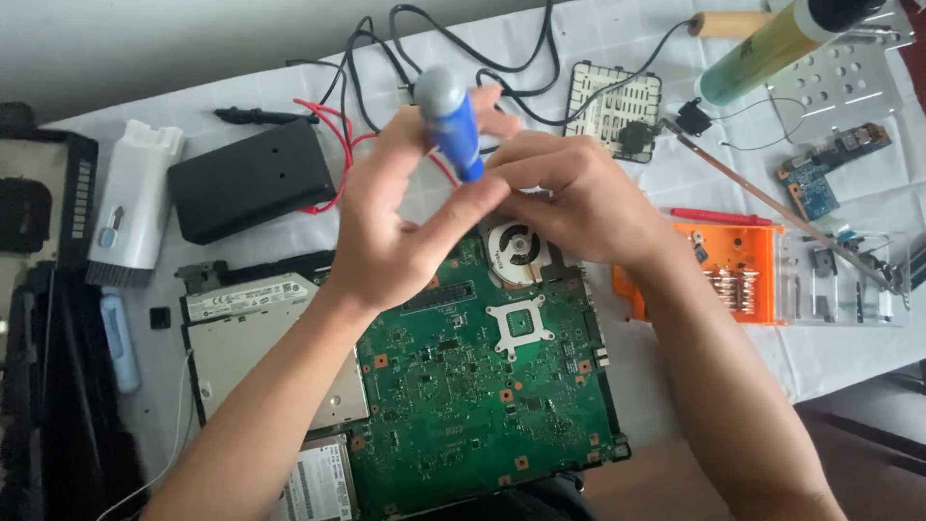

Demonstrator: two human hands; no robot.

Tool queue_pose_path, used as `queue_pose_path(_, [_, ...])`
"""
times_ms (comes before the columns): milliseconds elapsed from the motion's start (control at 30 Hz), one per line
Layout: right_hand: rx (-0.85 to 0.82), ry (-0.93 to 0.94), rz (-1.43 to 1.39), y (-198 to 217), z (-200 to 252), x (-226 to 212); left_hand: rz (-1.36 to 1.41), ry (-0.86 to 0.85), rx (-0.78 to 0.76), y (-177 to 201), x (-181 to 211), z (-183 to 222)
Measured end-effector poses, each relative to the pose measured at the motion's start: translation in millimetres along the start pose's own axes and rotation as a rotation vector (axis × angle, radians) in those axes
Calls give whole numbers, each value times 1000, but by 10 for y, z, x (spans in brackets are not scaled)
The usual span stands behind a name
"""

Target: Removing the bottom casing of a laptop using a screwdriver to access internal components.

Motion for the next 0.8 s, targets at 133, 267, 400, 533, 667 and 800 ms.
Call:
queue_pose_path(133, [-18,-19,35,-26,34,72,31,-73,95,-53,-48,-14])
queue_pose_path(267, [13,-75,35,2,-6,38,-42,-82,106,-54,-144,64])
queue_pose_path(400, [19,-149,1,3,77,107,-74,-116,51,-45,-78,30])
queue_pose_path(533, [-42,-180,29,-6,93,143,0,-140,33,-62,44,-38])
queue_pose_path(667, [-64,-130,39,-10,-17,-4,0,-7,110,-60,-115,5])
queue_pose_path(800, [-14,-86,7,-41,0,56,64,-38,61,-61,-132,-1])
Point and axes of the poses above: each hand's wrist, its own z-axis away from the middle knuckle, its own y-axis out of the back of the hand, x = y × z, the point moved 5 cm from there along -z, towards the middle knuckle, and after that the axes turned 11 degrees about -x, right-handed, at the moved point
